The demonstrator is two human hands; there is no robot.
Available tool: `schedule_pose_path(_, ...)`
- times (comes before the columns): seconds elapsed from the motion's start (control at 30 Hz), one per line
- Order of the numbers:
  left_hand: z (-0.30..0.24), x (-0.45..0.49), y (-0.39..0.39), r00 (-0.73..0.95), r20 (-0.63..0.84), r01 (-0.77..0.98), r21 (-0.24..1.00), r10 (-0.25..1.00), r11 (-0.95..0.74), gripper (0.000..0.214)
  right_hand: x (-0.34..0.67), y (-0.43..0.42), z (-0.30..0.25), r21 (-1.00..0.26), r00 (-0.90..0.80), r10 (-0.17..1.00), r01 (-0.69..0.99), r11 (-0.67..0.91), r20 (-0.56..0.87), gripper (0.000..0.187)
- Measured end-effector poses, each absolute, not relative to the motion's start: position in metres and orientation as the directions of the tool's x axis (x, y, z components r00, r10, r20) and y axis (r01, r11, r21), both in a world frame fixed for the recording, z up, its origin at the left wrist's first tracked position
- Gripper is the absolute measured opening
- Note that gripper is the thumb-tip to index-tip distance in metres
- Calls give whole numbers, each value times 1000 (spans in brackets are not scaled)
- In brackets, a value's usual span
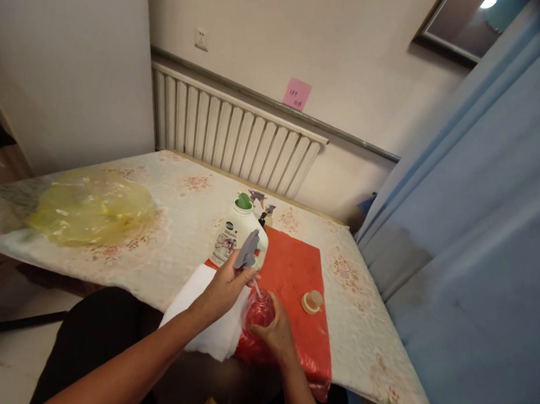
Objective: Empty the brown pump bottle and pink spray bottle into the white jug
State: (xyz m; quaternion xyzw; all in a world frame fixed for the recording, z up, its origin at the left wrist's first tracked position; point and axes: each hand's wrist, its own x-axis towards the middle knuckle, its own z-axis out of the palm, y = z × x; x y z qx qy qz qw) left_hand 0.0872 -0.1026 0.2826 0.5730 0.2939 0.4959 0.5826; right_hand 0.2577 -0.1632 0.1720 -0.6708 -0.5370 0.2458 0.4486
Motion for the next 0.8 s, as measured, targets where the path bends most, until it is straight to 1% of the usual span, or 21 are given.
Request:
schedule_pose_path(0.1, 280, 90, -108, 340, 233, -108, 972, 911, -208, 30, 259, -161, 169, -871, 285, 947, 492, -10, 150, 79)
schedule_pose_path(0.2, 279, 94, -111, 378, 253, 39, 957, 890, -288, 24, 261, -160, 166, -878, 270, 948, 478, 19, 167, 79)
schedule_pose_path(0.27, 280, 96, -111, 416, 271, 66, 943, 868, -326, 25, 263, -160, 163, -888, 279, 946, 460, 23, 168, 81)
schedule_pose_path(0.33, 281, 98, -109, 390, 286, 55, 942, 875, -332, 27, 265, -160, 160, -900, 295, 942, 436, 17, 160, 84)
schedule_pose_path(0.43, 278, 100, -105, 306, 298, 19, 948, 904, -319, 28, 267, -162, 155, -914, 309, 939, 405, 17, 154, 89)
schedule_pose_path(0.53, 272, 101, -103, 377, 284, -4, 952, 882, -305, 29, 269, -165, 150, -916, 328, 933, 401, 4, 148, 91)
schedule_pose_path(0.6, 268, 102, -103, 396, 258, -57, 965, 881, -257, 29, 269, -167, 146, -915, 346, 927, 404, -12, 141, 92)
schedule_pose_path(0.7, 268, 102, -99, 284, 194, -258, 959, 939, -120, 38, 268, -168, 140, -918, 379, 915, 397, -28, 136, 92)
schedule_pose_path(0.8, 267, 96, -89, 184, 128, -476, 879, 974, -26, 43, 267, -169, 133, -923, 418, 898, 384, -39, 136, 92)
